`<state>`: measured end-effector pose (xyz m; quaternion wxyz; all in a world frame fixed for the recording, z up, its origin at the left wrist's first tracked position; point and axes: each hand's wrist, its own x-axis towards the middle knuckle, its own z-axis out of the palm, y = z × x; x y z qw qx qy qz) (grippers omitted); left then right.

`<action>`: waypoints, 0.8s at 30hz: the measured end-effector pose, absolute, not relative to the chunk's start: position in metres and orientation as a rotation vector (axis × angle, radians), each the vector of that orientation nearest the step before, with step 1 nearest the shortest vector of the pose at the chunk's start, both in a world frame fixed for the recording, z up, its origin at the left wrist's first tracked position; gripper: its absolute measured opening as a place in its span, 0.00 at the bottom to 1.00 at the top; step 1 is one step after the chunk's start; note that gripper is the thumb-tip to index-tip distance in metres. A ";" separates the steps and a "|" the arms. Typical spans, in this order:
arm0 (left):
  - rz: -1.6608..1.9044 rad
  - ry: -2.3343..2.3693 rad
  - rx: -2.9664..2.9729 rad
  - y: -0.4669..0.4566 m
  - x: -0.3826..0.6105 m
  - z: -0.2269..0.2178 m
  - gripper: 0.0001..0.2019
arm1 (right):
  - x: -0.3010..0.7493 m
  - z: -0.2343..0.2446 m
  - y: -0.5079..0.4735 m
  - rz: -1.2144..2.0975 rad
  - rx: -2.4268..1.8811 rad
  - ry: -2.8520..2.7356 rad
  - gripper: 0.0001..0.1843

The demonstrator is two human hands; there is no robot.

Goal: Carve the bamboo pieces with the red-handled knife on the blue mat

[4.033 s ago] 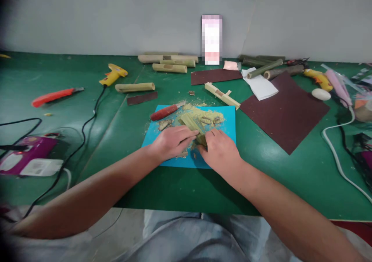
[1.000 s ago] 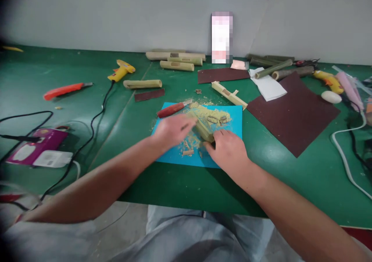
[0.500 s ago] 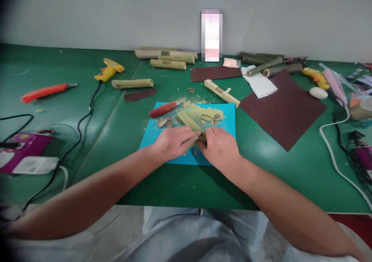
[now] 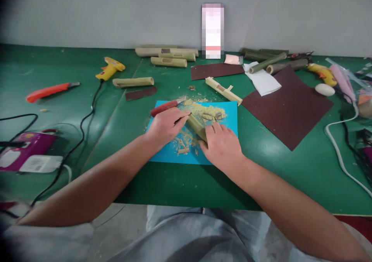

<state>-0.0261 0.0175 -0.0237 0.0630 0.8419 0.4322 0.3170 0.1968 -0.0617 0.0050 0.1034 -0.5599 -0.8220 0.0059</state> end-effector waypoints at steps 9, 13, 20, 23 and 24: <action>0.927 1.207 2.596 0.004 -0.018 -0.024 0.14 | 0.199 -0.006 -0.057 0.041 -1.587 -2.387 0.09; 0.852 1.103 2.636 0.000 -0.015 -0.025 0.15 | 0.198 -0.005 -0.058 0.017 -1.605 -2.406 0.10; 0.849 1.008 2.722 -0.004 -0.010 -0.026 0.19 | 0.196 -0.001 -0.059 -0.008 -1.590 -2.449 0.12; 0.918 1.154 2.659 -0.006 -0.011 -0.026 0.17 | 0.196 -0.002 -0.059 -0.009 -1.597 -2.429 0.12; 0.933 1.204 2.648 -0.006 -0.012 -0.026 0.17 | 0.196 -0.002 -0.059 -0.013 -1.596 -2.424 0.12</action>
